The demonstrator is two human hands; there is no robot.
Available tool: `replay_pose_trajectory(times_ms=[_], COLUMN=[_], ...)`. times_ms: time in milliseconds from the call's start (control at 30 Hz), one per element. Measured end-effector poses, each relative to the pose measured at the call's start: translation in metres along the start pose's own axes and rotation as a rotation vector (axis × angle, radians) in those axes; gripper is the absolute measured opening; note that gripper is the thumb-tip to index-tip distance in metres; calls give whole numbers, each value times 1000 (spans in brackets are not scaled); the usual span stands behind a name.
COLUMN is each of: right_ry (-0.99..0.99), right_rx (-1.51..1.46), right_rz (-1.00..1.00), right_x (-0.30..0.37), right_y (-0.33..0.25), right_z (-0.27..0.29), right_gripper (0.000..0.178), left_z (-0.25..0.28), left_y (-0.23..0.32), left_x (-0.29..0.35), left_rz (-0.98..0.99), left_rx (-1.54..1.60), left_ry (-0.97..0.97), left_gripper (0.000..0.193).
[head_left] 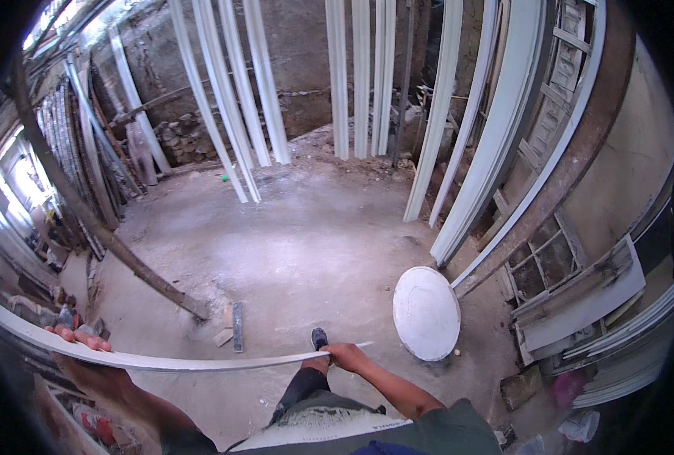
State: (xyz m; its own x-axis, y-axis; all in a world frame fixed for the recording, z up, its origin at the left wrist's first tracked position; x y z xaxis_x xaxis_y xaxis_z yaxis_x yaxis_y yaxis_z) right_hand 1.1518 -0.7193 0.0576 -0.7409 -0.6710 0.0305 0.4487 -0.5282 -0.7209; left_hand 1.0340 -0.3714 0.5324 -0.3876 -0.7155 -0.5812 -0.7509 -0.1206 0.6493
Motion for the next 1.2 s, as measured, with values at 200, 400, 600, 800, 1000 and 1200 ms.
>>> replay_pose_trajectory(times_ms=[200,400,600,800,1000,1200], right_ry=[201,323,230,236,197,65], right_rx=[26,2,-65,19,-38,-11], right_rz=[-49,-71,-143,-29,103,152], right_x=[-88,-179,-266,-357,-454,-566], right_y=[65,91,180,273,297,324], right_z=[88,214,285,346,407,438], right_gripper=[27,33,36,28,28,29], left_z=[-104,-224,-330,-419,-486,-526], left_y=[-128,-219,-327,-424,-498,-577], left_x=[-70,-149,-177,-189,-220,-280], left_rz=[-25,85,46,93,29,34], left_rx=[111,213,242,220,100,62], left_ry=[-185,-74,-333,-211,-167,-175], left_gripper=[34,36,37,31,23,23])
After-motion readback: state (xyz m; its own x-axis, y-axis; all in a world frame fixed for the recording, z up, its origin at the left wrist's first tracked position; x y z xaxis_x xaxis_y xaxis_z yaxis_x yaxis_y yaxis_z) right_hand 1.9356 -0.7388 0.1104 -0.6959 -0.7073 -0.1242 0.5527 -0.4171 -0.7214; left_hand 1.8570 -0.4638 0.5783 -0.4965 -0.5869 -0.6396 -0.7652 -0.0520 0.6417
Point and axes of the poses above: each hand's wrist, its own x-axis away from the middle knuckle, its own z-axis out of the back of the hand, y = z × x, the point moved 4 cm from there along -x, towards the middle knuckle, and after that the axes turned 8 degrees about -y, right-handed, at the moved point
